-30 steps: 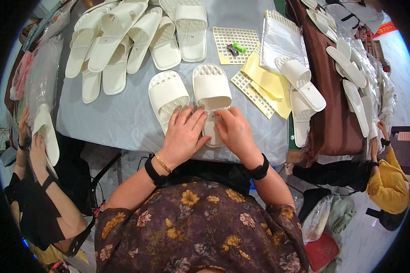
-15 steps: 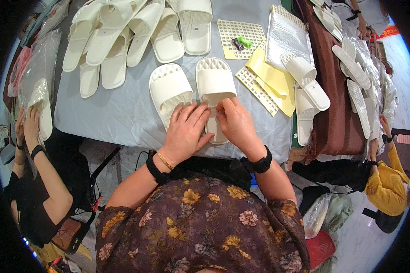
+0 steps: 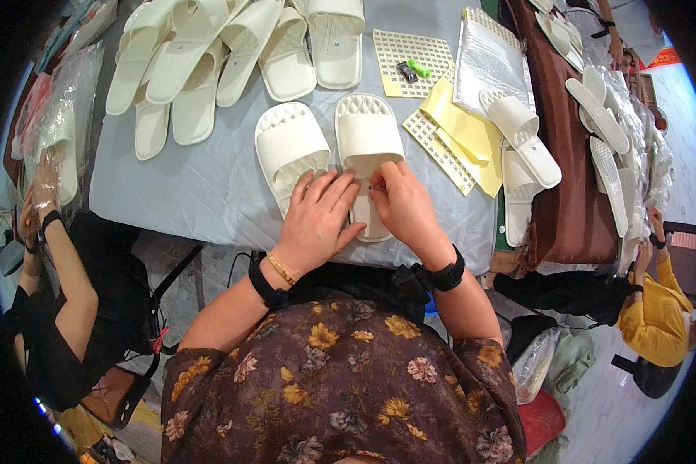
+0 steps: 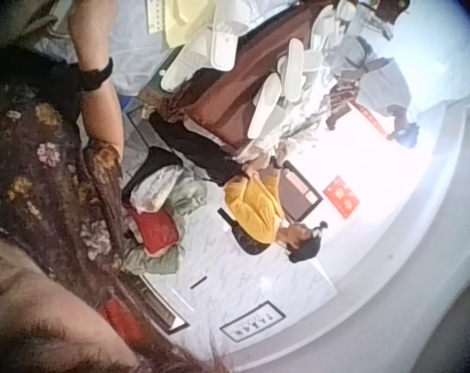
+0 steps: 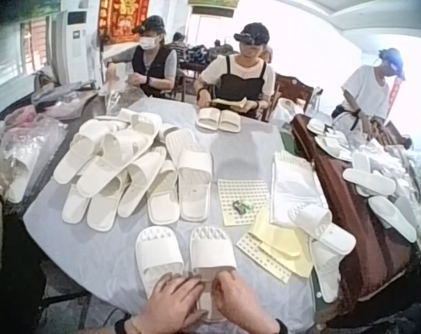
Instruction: The recorder inspects and stacks white slippers at a manufacturing station.
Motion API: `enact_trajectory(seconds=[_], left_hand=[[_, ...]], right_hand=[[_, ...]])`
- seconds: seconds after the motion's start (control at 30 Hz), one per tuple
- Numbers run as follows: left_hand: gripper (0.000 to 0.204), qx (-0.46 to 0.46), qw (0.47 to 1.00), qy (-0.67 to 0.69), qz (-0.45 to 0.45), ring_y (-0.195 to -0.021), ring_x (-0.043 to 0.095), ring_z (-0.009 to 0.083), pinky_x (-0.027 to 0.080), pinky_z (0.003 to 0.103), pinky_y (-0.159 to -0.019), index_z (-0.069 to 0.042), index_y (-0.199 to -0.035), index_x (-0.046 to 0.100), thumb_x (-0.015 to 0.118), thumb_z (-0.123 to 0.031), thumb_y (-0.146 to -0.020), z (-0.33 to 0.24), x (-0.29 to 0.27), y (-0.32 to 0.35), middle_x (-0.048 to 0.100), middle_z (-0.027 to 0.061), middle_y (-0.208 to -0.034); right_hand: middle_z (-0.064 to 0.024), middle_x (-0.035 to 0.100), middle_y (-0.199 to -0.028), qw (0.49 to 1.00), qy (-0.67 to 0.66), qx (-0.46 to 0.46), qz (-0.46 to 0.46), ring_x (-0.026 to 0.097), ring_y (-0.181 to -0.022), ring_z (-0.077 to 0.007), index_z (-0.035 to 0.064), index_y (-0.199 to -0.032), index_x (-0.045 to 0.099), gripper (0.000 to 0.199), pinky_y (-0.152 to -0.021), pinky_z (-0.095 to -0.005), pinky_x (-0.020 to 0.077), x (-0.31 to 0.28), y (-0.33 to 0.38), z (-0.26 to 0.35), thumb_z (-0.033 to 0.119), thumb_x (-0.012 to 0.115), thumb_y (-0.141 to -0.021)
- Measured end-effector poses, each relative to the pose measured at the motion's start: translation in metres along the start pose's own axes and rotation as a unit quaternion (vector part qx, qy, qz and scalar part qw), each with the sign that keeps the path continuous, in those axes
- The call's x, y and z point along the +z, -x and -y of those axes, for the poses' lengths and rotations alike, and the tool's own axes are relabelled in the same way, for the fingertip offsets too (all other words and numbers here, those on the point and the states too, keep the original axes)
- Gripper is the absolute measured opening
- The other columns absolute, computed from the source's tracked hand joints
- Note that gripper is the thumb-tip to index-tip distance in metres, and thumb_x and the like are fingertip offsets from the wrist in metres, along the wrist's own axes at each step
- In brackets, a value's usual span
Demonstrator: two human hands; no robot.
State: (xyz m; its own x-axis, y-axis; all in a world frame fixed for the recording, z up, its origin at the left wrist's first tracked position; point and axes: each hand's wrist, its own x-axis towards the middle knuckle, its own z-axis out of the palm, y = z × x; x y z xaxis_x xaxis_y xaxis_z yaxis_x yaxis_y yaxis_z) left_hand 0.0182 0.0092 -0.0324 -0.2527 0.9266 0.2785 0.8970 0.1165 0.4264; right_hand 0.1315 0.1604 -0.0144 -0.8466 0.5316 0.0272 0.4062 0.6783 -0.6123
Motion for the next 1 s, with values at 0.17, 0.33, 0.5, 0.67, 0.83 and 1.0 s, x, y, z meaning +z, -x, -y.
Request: enact_trajectory(seconds=[0.17, 0.33, 0.5, 0.67, 0.83, 1.0], left_hand=[[0.059, -0.002, 1.0, -0.003, -0.001, -0.128, 0.045, 0.0291, 0.028, 0.05, -0.112, -0.003, -0.128, 0.056, 0.072, -0.035, -0.081, 0.0, 0.0, 0.001, 0.052, 0.01, -0.137], [0.059, -0.004, 1.0, 0.0, -0.004, -0.128, 0.045, 0.029, 0.029, 0.049, -0.112, -0.003, -0.127, 0.057, 0.072, -0.035, -0.08, 0.0, 0.001, 0.001, 0.053, 0.0098, -0.136], [0.057, 0.0, 1.0, -0.007, -0.013, -0.126, 0.047, 0.0272, 0.029, 0.049, -0.112, -0.004, -0.127, 0.058, 0.07, -0.037, -0.082, 0.0, 0.001, 0.0, 0.053, 0.0083, -0.136], [0.057, -0.001, 1.0, -0.01, -0.012, -0.126, 0.047, 0.0274, 0.029, 0.049, -0.112, -0.003, -0.127, 0.058, 0.07, -0.037, -0.082, 0.0, 0.002, 0.001, 0.053, 0.0084, -0.135], [0.06, -0.01, 1.0, -0.002, 0.0, -0.129, 0.045, 0.0285, 0.029, 0.049, -0.112, -0.004, -0.13, 0.056, 0.071, -0.036, -0.081, 0.0, 0.003, 0.002, 0.052, 0.0087, -0.138], [0.062, -0.007, 1.0, 0.0, -0.003, -0.128, 0.046, 0.0288, 0.028, 0.05, -0.112, -0.005, -0.132, 0.054, 0.071, -0.037, -0.082, 0.0, 0.001, 0.002, 0.051, 0.0087, -0.138]], right_hand=[[-0.0167, 0.06, -0.092, 1.0, -0.011, -0.01, -0.008, 0.062, -0.084, -0.0378, 0.003, -0.095, 0.059, 0.014, -0.073, -0.0442, 0.0504, 0.001, 0.001, -0.002, 0.004, 0.065, -0.082], [-0.0163, 0.059, -0.089, 1.0, -0.013, 0.002, -0.005, 0.061, -0.084, -0.0375, 0.0027, -0.093, 0.06, 0.01, -0.073, -0.0431, 0.0503, 0.0, 0.002, -0.002, 0.004, 0.063, -0.083], [-0.0151, 0.058, -0.091, 1.0, -0.02, 0.006, -0.012, 0.06, -0.085, -0.0373, 0.0043, -0.092, 0.058, 0.008, -0.073, -0.0457, 0.0492, 0.001, 0.001, -0.001, 0.006, 0.062, -0.086], [-0.016, 0.058, -0.088, 0.999, -0.025, -0.008, -0.031, 0.06, -0.081, -0.0378, 0.0031, -0.09, 0.059, 0.006, -0.07, -0.0444, 0.0485, 0.002, 0.002, 0.003, 0.005, 0.062, -0.086], [-0.0157, 0.056, -0.088, 0.998, 0.024, -0.037, -0.043, 0.059, -0.081, -0.0381, 0.004, -0.09, 0.056, 0.005, -0.068, -0.047, 0.0483, 0.006, 0.004, -0.002, 0.005, 0.06, -0.086], [-0.0169, 0.056, -0.087, 0.997, -0.067, -0.031, -0.038, 0.058, -0.079, -0.038, 0.0017, -0.091, 0.056, 0.006, -0.069, -0.0451, 0.0478, -0.001, 0.009, -0.008, 0.004, 0.06, -0.086]])
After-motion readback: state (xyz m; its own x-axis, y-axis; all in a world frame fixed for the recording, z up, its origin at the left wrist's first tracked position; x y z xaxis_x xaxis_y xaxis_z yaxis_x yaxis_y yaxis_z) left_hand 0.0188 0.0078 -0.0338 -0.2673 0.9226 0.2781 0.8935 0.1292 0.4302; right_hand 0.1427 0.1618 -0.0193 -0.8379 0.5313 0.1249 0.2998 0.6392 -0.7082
